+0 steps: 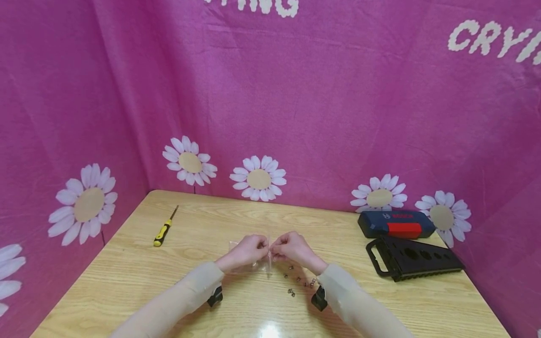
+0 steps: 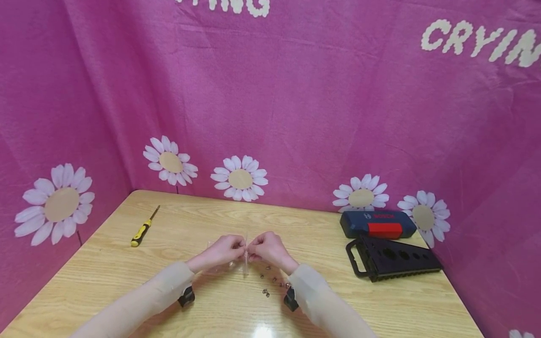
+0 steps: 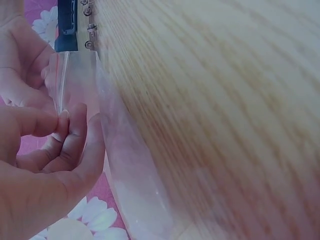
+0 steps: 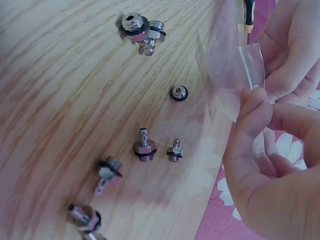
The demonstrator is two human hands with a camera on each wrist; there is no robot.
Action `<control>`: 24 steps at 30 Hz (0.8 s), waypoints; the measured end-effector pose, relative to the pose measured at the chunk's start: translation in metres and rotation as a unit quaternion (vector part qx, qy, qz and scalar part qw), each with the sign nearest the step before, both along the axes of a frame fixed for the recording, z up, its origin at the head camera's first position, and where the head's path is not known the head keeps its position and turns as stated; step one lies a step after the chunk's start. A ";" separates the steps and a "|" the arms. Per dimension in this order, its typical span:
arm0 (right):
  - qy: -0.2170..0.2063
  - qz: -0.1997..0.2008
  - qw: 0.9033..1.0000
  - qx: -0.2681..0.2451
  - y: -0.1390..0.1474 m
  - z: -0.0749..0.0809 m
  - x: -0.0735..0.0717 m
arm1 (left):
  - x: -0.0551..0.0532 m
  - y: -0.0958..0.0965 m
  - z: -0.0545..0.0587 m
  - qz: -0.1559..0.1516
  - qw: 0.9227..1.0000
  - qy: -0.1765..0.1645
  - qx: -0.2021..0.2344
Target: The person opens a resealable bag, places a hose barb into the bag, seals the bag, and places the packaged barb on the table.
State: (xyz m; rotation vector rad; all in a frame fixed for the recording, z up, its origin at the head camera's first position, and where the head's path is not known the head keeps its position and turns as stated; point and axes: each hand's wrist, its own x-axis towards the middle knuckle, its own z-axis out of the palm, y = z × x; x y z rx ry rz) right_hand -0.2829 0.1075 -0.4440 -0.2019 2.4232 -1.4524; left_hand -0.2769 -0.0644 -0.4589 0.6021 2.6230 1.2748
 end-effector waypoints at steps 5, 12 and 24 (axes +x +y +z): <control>0.003 0.007 1.000 -0.006 0.001 0.000 0.000 | -0.001 -0.001 0.001 -0.009 1.000 0.020 -0.007; 0.009 0.013 1.000 0.003 0.005 0.001 0.000 | -0.001 -0.005 0.004 -0.008 1.000 0.007 -0.007; 0.073 -0.004 0.996 0.047 0.015 0.003 -0.003 | 0.000 -0.019 0.011 0.050 0.999 -0.007 -0.002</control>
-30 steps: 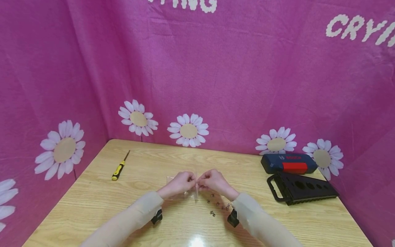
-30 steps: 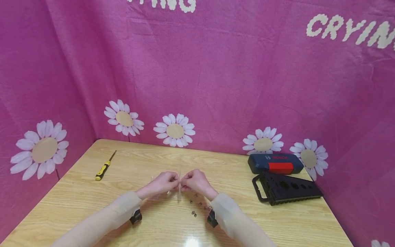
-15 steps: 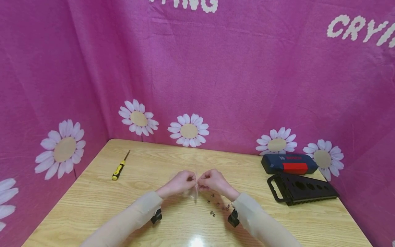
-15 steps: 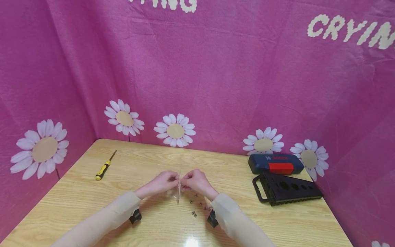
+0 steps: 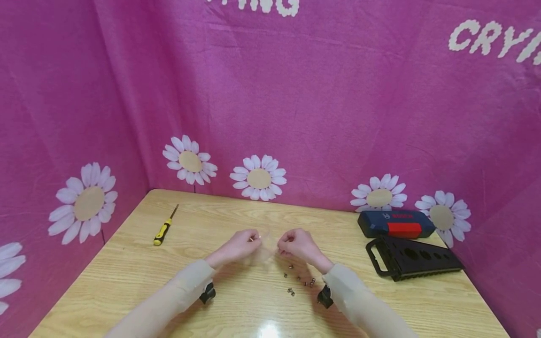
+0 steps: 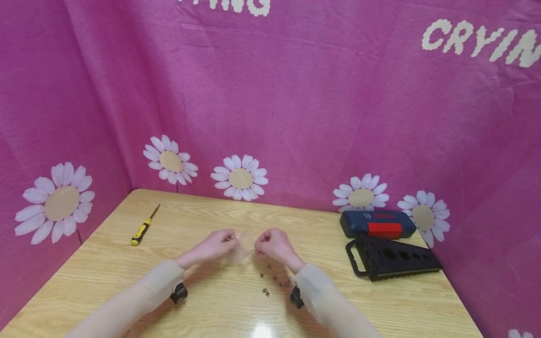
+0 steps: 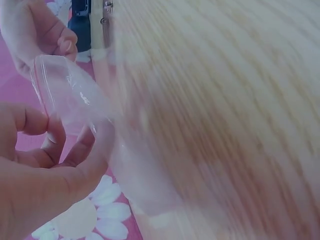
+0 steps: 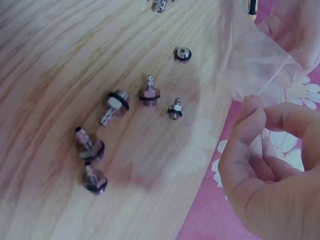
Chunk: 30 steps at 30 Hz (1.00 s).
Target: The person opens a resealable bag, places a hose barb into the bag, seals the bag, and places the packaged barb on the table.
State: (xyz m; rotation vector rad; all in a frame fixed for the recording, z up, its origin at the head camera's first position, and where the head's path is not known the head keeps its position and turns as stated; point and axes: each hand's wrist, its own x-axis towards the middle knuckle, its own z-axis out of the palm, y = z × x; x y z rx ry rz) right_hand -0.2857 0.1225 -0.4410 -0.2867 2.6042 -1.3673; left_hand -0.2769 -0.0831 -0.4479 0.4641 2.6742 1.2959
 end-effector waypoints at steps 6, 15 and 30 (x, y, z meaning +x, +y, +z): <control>0.007 -0.011 1.000 0.005 0.003 0.002 0.000 | 0.000 -0.008 0.002 0.000 1.000 -0.014 0.011; 0.017 -0.009 1.000 0.018 0.008 0.002 0.001 | 0.001 -0.012 0.000 -0.020 1.000 -0.006 0.015; 0.007 0.014 1.000 0.006 0.006 0.004 0.001 | 0.005 -0.002 0.002 -0.036 0.998 0.039 0.045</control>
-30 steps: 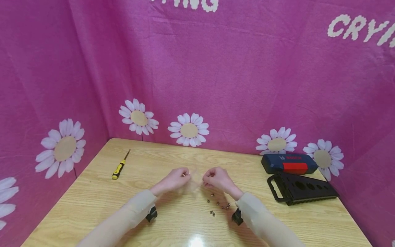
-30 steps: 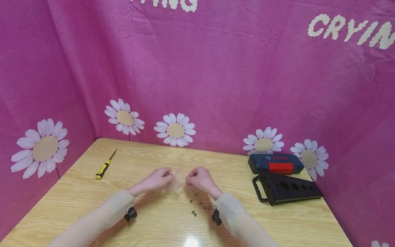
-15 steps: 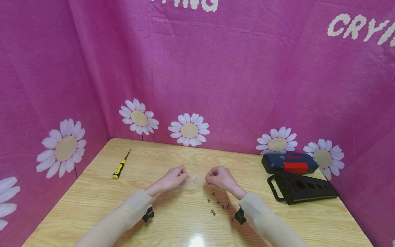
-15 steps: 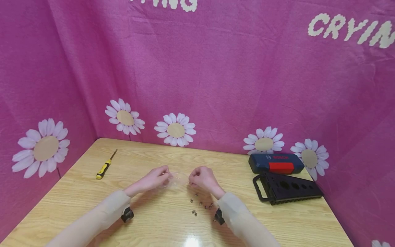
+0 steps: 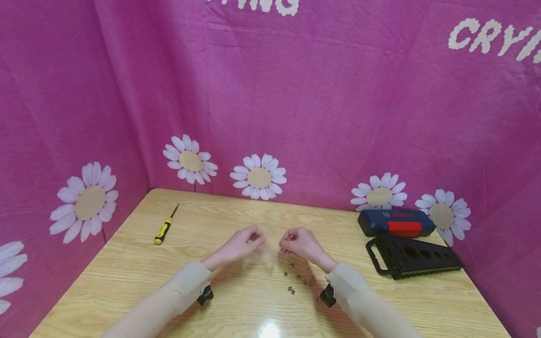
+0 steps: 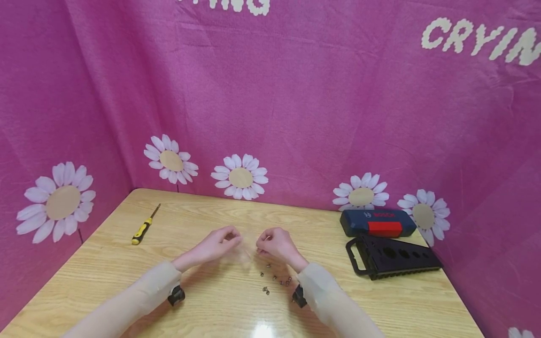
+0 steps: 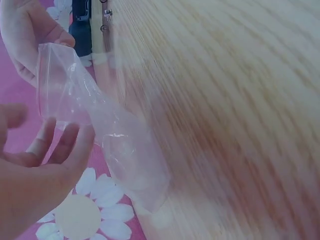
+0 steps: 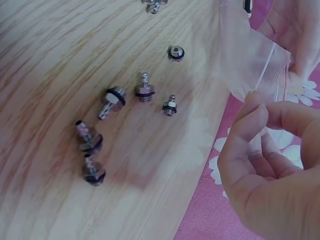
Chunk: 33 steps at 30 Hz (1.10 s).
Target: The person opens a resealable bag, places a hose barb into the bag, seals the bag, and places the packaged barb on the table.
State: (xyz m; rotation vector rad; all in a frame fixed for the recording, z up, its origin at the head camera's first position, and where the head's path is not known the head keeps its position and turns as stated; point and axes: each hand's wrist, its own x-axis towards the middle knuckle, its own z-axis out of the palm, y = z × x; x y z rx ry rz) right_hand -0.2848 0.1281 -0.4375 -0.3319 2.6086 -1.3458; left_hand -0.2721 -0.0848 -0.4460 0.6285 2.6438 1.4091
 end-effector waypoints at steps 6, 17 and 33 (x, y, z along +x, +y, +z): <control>-0.009 0.011 1.000 0.000 0.000 0.002 0.001 | 0.001 0.001 -0.005 -0.027 0.998 0.016 -0.061; -0.030 0.019 0.999 -0.005 -0.004 0.003 0.002 | 0.004 0.006 -0.017 -0.060 0.982 0.062 -0.168; -0.066 0.035 0.997 -0.026 0.003 0.002 0.002 | -0.005 -0.002 -0.022 -0.049 0.996 0.036 -0.063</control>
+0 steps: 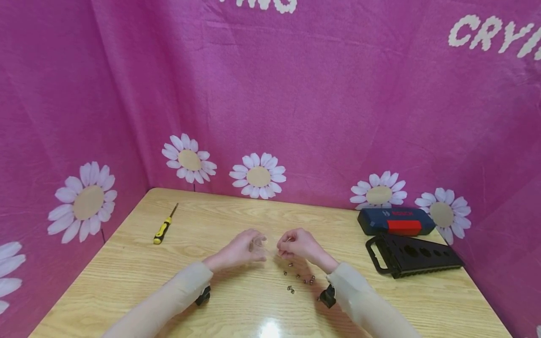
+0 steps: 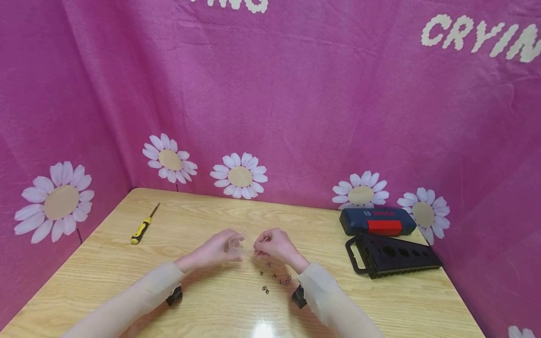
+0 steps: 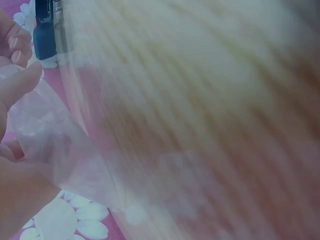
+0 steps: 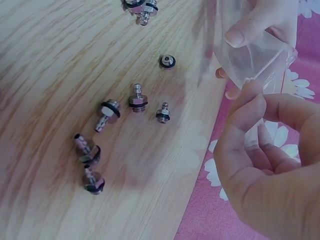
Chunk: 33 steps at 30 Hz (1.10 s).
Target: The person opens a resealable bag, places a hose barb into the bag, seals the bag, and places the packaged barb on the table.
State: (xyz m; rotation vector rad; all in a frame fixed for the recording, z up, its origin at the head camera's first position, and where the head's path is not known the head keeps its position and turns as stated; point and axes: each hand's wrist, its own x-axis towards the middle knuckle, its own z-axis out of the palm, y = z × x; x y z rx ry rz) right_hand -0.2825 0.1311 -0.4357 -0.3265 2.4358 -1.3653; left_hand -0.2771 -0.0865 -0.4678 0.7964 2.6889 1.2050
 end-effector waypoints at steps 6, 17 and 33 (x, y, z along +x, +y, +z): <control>0.003 0.016 1.000 0.002 0.002 -0.001 0.003 | 0.000 -0.002 0.000 -0.023 1.000 0.006 0.010; 0.090 0.043 0.994 0.050 0.026 0.001 0.004 | 0.001 -0.002 -0.004 -0.030 0.999 0.011 -0.006; 0.121 0.164 0.978 0.054 0.095 -0.014 0.016 | 0.001 -0.002 -0.007 -0.044 0.999 0.017 -0.028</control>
